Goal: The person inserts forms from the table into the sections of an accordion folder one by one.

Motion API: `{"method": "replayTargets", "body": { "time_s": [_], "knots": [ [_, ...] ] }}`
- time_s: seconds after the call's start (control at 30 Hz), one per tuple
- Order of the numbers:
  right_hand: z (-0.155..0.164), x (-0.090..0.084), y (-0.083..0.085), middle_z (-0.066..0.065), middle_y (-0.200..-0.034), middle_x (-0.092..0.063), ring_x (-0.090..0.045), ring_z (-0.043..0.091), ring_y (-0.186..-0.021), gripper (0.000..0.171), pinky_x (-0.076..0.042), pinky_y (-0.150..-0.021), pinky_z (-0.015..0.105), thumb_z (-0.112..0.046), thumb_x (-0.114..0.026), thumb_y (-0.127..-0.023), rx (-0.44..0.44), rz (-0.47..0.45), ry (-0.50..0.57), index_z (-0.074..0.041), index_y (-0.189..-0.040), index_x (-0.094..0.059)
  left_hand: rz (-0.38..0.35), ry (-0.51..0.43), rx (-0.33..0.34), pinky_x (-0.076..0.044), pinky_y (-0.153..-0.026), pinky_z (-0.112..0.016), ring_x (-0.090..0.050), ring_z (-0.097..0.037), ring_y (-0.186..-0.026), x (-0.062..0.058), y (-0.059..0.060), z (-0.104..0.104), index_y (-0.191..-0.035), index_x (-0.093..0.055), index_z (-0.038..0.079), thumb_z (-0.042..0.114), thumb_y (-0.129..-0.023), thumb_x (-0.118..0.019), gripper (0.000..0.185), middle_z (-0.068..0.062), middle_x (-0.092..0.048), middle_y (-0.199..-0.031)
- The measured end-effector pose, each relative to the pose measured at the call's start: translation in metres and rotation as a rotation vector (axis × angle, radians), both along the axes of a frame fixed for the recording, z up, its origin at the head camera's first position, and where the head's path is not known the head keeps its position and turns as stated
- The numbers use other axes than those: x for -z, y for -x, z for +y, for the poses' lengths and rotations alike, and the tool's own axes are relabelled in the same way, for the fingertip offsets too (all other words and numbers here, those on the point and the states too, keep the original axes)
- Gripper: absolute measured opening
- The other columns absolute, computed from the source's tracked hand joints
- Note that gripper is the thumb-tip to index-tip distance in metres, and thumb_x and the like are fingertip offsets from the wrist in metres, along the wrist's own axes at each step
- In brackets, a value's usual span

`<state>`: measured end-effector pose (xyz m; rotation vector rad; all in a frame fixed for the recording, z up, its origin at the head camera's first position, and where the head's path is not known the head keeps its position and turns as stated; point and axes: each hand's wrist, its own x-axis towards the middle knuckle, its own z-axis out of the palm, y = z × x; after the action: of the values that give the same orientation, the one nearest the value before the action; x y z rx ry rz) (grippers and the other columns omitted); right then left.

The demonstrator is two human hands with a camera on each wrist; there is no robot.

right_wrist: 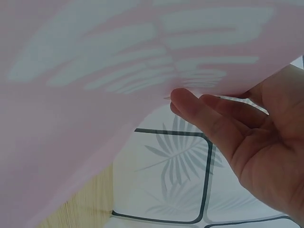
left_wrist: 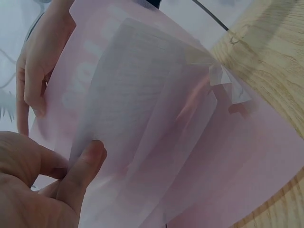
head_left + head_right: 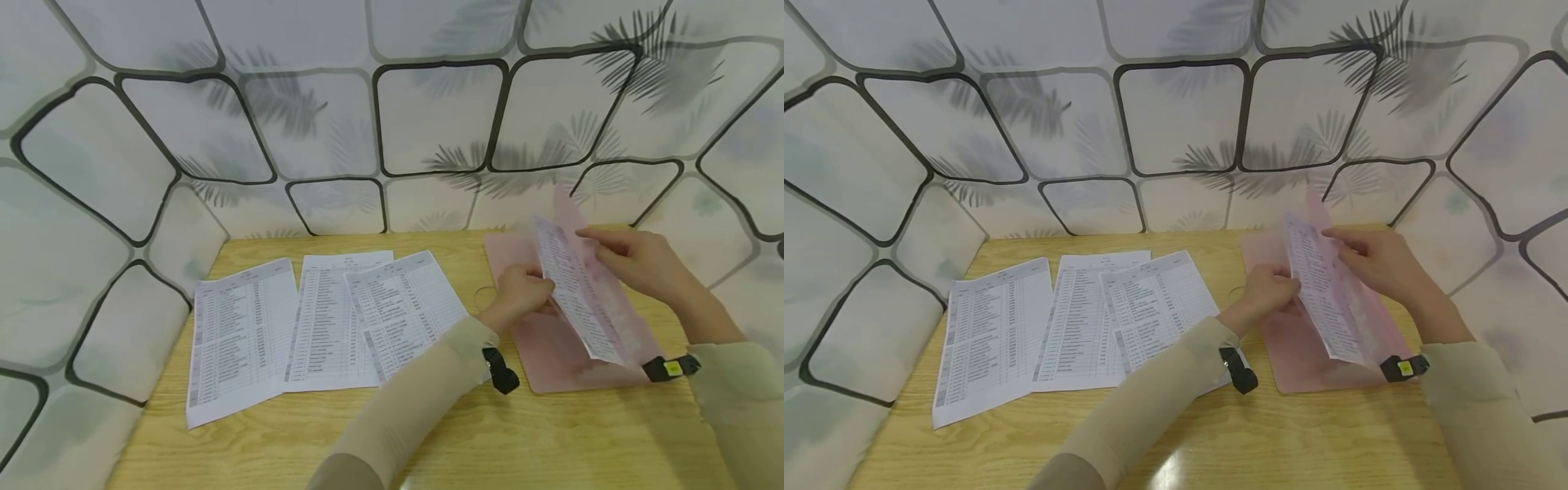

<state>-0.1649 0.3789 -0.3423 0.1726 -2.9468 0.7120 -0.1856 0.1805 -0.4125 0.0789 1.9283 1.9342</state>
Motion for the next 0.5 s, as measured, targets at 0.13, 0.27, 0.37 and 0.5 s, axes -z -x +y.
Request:
{"method": "replayTargets", "body": {
  "time_s": [0.13,0.27,0.37,0.5],
  "knots": [
    [0.0016,0.0030,0.0033,0.029,-0.124,-0.070,-0.043,0.010,-0.060,0.039,-0.037,-0.053,0.025,-0.023,-0.055,-0.108,-0.007,-0.017,-0.016,-0.007,-0.143,-0.066,0.004,0.044,-0.016,-0.065,-0.058,-0.031,-0.079,-0.031,-0.066,-0.0037,-0.0021,0.0009,-0.099,-0.078,0.000,0.003,-0.095,-0.070,0.009,-0.011,-0.079,-0.078],
    [0.0048,0.0055,0.0049,0.035,-0.136,-0.064,-0.070,0.018,-0.079,0.048,-0.051,-0.062,0.024,-0.034,-0.058,-0.109,-0.011,-0.125,-0.008,-0.009,-0.150,-0.058,0.024,0.094,-0.038,-0.062,-0.056,-0.026,-0.078,-0.024,-0.062,-0.0037,-0.0028,0.0020,-0.093,-0.079,0.004,0.004,-0.093,-0.071,0.007,-0.008,-0.079,-0.076],
    [0.0072,0.0067,0.0043,0.039,-0.135,-0.061,-0.078,0.034,-0.092,0.056,-0.056,-0.064,0.026,-0.038,-0.058,-0.108,-0.021,-0.189,0.007,-0.011,-0.156,-0.051,0.044,0.100,-0.067,-0.060,-0.054,-0.024,-0.078,-0.026,-0.064,-0.0022,-0.0026,0.0027,-0.087,-0.078,0.004,0.003,-0.091,-0.072,0.007,-0.009,-0.080,-0.077],
    [0.0082,0.0068,0.0015,0.033,-0.099,-0.073,-0.070,0.021,-0.072,0.051,-0.048,-0.055,0.024,-0.029,-0.056,-0.109,-0.028,-0.134,-0.003,-0.010,-0.157,-0.051,0.068,0.123,-0.104,-0.057,-0.054,-0.019,-0.079,-0.027,-0.068,0.0003,-0.0018,0.0035,-0.082,-0.077,0.002,0.002,-0.089,-0.073,0.008,-0.010,-0.080,-0.079]
  ]
}}
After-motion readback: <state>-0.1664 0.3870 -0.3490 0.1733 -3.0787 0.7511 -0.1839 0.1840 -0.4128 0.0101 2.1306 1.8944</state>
